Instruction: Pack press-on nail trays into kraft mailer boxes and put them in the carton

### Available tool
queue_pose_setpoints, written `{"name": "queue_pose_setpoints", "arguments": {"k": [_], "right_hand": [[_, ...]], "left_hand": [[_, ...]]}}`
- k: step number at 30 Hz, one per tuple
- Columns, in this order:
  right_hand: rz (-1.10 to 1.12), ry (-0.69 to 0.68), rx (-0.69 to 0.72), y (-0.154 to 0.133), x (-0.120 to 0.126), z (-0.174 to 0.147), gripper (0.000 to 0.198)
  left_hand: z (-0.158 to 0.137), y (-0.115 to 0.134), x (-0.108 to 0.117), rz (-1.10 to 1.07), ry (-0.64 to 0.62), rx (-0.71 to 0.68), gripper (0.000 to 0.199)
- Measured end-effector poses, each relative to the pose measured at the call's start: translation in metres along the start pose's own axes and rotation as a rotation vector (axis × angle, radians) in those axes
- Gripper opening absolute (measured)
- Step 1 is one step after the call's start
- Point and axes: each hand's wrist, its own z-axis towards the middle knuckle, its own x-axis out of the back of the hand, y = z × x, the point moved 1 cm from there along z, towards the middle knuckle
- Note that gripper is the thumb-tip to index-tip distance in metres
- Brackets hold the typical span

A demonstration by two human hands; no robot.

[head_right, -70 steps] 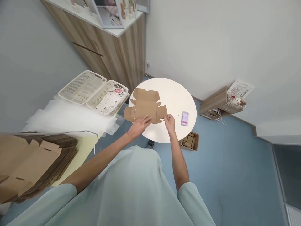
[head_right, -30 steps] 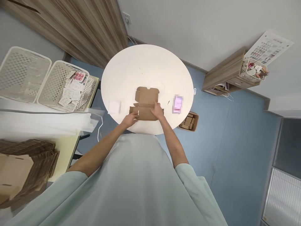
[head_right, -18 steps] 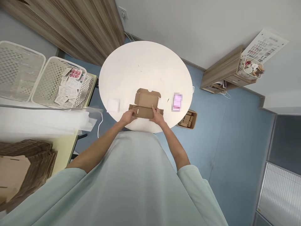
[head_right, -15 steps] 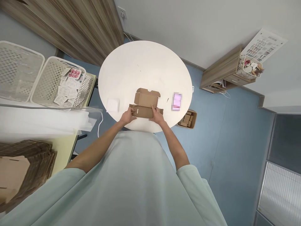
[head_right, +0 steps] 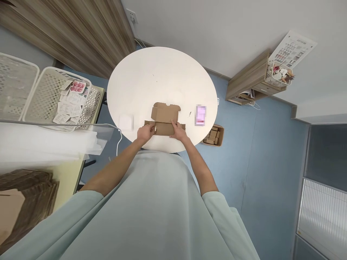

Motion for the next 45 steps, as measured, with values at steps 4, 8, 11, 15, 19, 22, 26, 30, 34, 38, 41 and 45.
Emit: {"name": "queue_pose_setpoints", "arguments": {"k": [4,8,11,15,19,22,26,30,34,38,41,45], "right_hand": [[0.002,-0.007,-0.004,-0.002,0.003,-0.001,0.135],[-0.012,-0.002,-0.002,-0.004,0.005,-0.001,0.133],[-0.019,-0.003,0.0,-0.004,0.005,-0.001,0.131],[-0.008,-0.006,0.002,-0.002,0.004,-0.001,0.13],[0.007,0.0,0.008,-0.001,0.003,0.0,0.132],[0.016,-0.001,0.016,-0.001,0.002,0.0,0.134],[0.022,-0.004,0.023,0.0,0.002,0.0,0.136],[0.041,-0.006,0.026,0.001,0.001,0.001,0.139],[0.042,-0.002,0.024,0.001,-0.001,0.003,0.142],[0.019,0.015,0.019,-0.001,-0.003,0.004,0.142],[0.001,0.02,0.017,-0.002,-0.003,0.004,0.144],[-0.011,0.011,0.009,-0.004,-0.004,0.003,0.144]], "left_hand": [[-0.004,0.006,0.004,0.044,-0.012,-0.03,0.024],[-0.007,0.01,0.005,0.051,-0.012,-0.042,0.026],[-0.011,0.009,0.006,0.002,-0.014,-0.05,0.032],[-0.02,-0.002,0.005,-0.182,0.153,-0.007,0.051],[-0.026,-0.021,0.001,-0.234,0.245,0.286,0.058],[-0.028,-0.03,-0.002,-0.235,0.178,0.328,0.033],[-0.033,-0.027,-0.003,-0.268,0.195,0.297,0.017],[-0.041,-0.009,0.0,-0.376,0.184,0.239,0.015],[-0.04,0.011,-0.001,-0.435,0.131,0.195,0.03],[-0.029,0.02,-0.004,-0.412,0.124,0.201,0.036],[-0.02,0.021,-0.007,-0.333,0.098,0.242,0.031],[-0.012,0.019,-0.009,-0.22,0.068,0.28,0.021]]}}
